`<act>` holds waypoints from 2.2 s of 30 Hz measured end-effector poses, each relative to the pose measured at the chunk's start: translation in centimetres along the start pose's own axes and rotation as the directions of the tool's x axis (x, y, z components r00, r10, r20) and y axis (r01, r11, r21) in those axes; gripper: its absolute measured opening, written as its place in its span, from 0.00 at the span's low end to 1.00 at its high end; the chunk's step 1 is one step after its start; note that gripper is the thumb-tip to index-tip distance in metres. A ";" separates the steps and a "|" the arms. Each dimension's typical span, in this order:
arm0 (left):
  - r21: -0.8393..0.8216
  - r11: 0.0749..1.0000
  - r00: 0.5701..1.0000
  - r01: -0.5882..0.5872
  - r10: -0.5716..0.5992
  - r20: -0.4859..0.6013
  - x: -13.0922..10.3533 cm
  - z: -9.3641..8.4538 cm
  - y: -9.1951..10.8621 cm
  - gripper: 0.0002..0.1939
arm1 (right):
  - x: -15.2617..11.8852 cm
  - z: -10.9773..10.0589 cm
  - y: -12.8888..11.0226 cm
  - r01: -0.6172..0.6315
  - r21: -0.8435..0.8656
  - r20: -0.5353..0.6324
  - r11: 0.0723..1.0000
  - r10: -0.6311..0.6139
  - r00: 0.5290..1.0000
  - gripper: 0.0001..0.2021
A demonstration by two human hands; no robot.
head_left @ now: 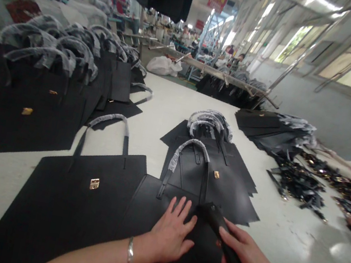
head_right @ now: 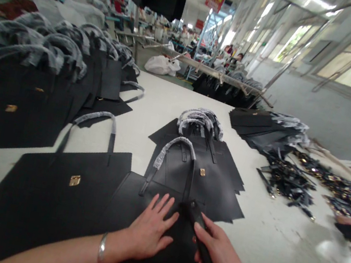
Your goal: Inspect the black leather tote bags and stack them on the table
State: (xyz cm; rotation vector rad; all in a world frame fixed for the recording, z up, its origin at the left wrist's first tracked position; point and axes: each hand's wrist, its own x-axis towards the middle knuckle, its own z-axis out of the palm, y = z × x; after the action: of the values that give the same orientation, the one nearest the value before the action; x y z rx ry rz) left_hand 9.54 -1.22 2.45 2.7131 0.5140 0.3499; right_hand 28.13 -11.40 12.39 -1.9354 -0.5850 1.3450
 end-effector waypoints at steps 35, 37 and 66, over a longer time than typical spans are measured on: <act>0.111 0.992 0.994 -0.060 0.070 -0.088 0.6 2.6 -1.3 0.28 | 1.0 -3.4 1.1 0.145 0.180 -0.143 0.973 -0.120 0.983 0.26; 0.115 0.990 0.991 -0.081 0.093 -0.101 0.7 2.9 -1.7 0.28 | 1.0 -3.1 1.0 0.162 0.172 -0.162 0.972 -0.134 0.978 0.25; 0.041 0.999 0.999 -0.008 0.010 -0.052 -5.9 -2.1 -0.8 0.21 | 1.8 8.1 -4.5 0.044 -0.067 0.168 0.997 -0.032 0.985 0.37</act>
State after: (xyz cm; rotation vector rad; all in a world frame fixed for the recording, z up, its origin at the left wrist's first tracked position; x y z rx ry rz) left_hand 3.34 -2.25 3.01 2.7531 0.5289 0.4175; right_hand 21.30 -4.83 12.93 -1.8688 -0.7560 1.4896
